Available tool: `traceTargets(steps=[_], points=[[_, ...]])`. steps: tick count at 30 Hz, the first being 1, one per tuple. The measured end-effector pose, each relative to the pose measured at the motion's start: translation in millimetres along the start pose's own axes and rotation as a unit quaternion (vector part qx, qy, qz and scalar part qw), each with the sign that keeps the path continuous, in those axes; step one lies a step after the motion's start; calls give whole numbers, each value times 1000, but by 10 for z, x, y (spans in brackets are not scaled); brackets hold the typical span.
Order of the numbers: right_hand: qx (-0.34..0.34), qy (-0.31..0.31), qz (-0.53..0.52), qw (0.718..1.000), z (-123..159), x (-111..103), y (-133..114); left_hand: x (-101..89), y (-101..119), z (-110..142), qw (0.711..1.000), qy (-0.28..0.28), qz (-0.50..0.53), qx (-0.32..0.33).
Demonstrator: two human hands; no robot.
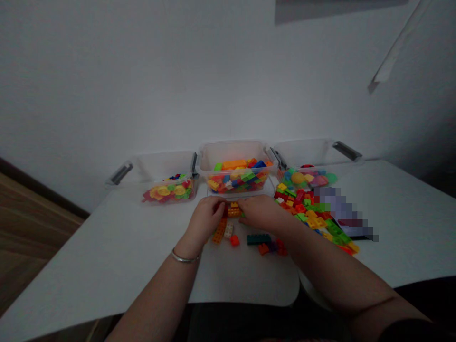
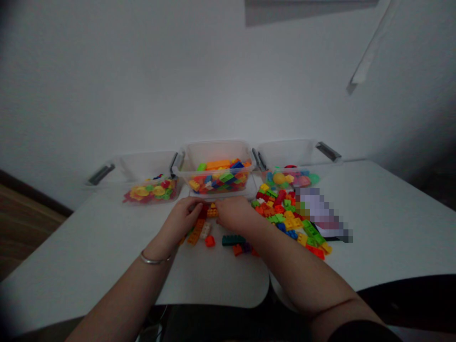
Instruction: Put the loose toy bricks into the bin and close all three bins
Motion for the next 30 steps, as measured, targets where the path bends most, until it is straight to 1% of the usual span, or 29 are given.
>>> traceTargets(steps=[3,6,10,13,16,19,22,24,25,27,28,30], points=[[1,-3,-5,1000,-11,6,19,3,4,0,1000,-6,-1,0],[-2,-9,0,1000,8,-35,23,-4,15,-1,1000,-4,2,-1],[17,-11,24,999,94,-187,21,-10,32,-3,1000,-7,4,6],[11,20,9,1000,187,-358,53,-14,47,-1,1000,-10,5,9],[-12,94,-32,995,269,-529,154,-14,55,3,1000,-13,13,6],[-13,212,-55,976,300,-656,322,-12,53,9,1000,-10,16,1],[11,353,-73,933,259,-682,497,-9,45,11,1000,-8,21,3],[50,440,-80,893,200,-627,589,-5,39,10,1000,-9,22,5],[68,473,-80,875,164,-583,620,-3,38,8,1000,-9,22,6],[83,502,-75,858,81,-476,647,0,37,4,1000,-10,24,8],[85,505,-72,856,40,-423,648,1,38,3,1000,-9,25,7],[76,492,-67,865,-33,-331,629,0,41,1,1000,-6,24,6]])
Point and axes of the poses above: each hand's wrist, its own z-axis away from the middle knuckle, its own x-axis out of the palm, y = z × x, the point moved 2 cm from there along -z, towards the middle knuckle, and after that the axes turned 4 degrees about -y, right-handed, at the moved point
